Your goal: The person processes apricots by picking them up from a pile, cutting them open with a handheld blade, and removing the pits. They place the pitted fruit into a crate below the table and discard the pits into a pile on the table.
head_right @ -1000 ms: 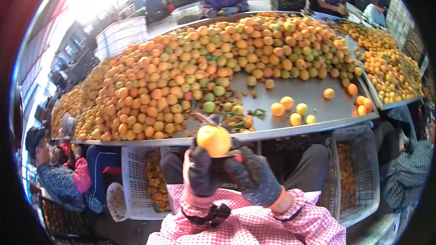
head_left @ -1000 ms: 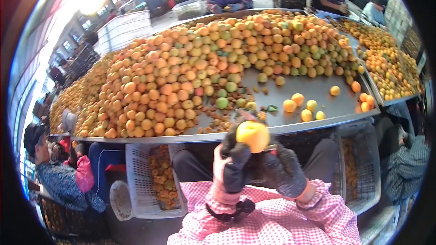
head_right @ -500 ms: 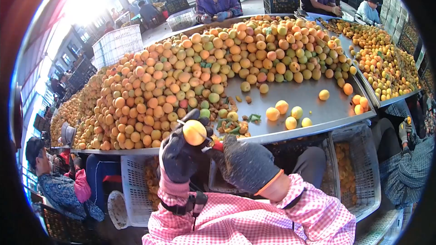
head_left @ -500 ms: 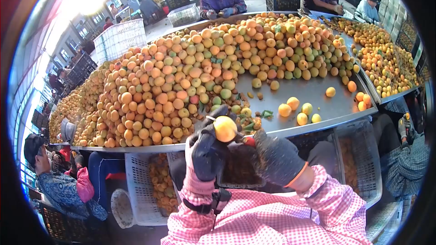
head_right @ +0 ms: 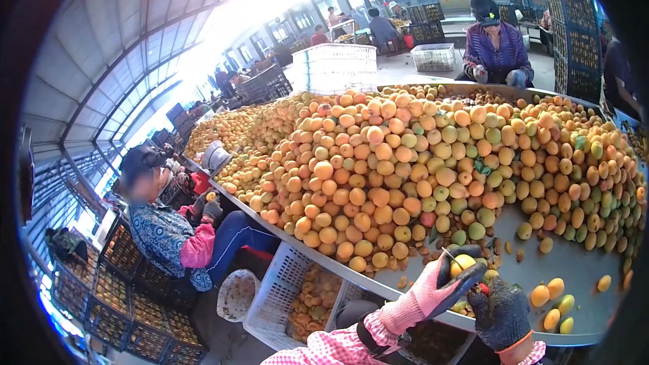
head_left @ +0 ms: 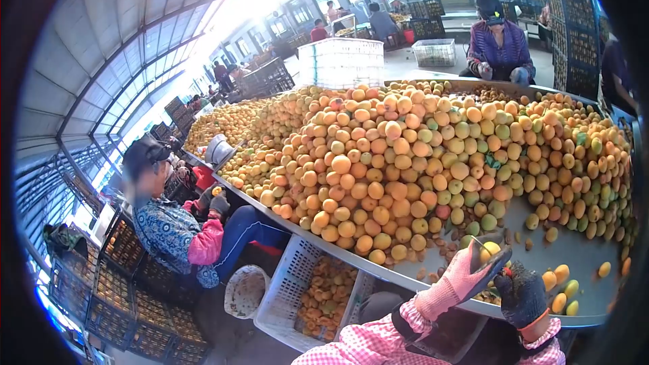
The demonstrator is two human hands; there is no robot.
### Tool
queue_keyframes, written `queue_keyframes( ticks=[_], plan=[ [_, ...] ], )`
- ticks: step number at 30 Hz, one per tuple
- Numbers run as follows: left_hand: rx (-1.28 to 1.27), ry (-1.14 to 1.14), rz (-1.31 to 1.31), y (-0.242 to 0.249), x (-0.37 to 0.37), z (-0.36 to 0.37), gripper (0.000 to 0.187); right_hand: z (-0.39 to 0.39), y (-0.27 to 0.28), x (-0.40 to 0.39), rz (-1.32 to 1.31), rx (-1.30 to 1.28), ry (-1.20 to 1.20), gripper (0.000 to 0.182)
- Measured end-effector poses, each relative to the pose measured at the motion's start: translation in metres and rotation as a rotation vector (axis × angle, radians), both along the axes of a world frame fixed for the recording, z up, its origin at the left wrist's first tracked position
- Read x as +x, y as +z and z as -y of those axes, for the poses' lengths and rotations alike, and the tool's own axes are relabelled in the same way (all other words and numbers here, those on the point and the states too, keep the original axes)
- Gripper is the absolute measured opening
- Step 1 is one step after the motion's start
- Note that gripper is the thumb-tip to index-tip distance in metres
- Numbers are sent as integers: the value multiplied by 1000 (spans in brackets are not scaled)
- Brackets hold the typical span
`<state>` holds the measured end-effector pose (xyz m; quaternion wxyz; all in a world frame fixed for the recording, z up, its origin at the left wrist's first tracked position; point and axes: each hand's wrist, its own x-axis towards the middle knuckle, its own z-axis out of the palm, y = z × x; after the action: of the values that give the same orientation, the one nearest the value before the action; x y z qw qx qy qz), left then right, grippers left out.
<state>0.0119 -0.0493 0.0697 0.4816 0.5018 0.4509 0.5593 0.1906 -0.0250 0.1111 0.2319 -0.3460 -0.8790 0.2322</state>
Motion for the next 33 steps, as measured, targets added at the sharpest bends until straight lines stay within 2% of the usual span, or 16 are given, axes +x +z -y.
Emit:
queue_keyframes(
  ticks=[6,8,10,12,14,16,18,20,21,23,24,25,26,28,30,33],
  plan=[
    [-116,-62,-54,-22,-7,-22,46,-32,-37,-3,22,-195,41,23],
    [-165,-57,-88,-19,-12,-26,46,-37,-51,-8,-119,-135,61,23],
    [-127,-137,-168,-12,-20,-32,47,-46,-32,-11,-156,-449,70,23],
    [-172,-188,-101,-16,-23,-37,48,-53,-38,-11,-56,-314,71,25],
    [-206,-249,26,-18,-22,-38,50,-56,-34,-18,-243,-511,41,27],
    [-245,-240,14,-13,-29,-39,51,-65,-36,-9,-133,-518,72,28],
    [-226,-190,-187,-27,-32,-38,56,-71,-50,-2,27,-444,65,26],
    [-87,-127,-255,-67,-35,-40,59,-73,-90,11,44,-195,183,14],
    [-203,-199,-198,-46,-38,-44,58,-62,-97,15,12,85,99,13],
    [-418,-225,112,-22,-40,-38,54,-54,-93,6,-78,-195,140,19],
    [-393,-198,86,-38,-43,-33,57,-57,-102,7,56,419,261,22],
    [-312,-279,294,-5,-29,-34,61,-52,-88,2,-113,-132,205,25],
    [-241,-299,59,-8,-28,-34,63,-52,-74,-8,-315,-652,128,28],
    [-373,-293,212,-8,-25,-28,60,-46,-60,-10,-10,-280,43,26],
    [-592,-255,168,-2,-30,-17,57,-43,-51,-9,118,-326,-56,25],
    [-564,-283,171,-14,-32,-21,56,-47,-70,-4,72,-325,15,32]
  ],
)
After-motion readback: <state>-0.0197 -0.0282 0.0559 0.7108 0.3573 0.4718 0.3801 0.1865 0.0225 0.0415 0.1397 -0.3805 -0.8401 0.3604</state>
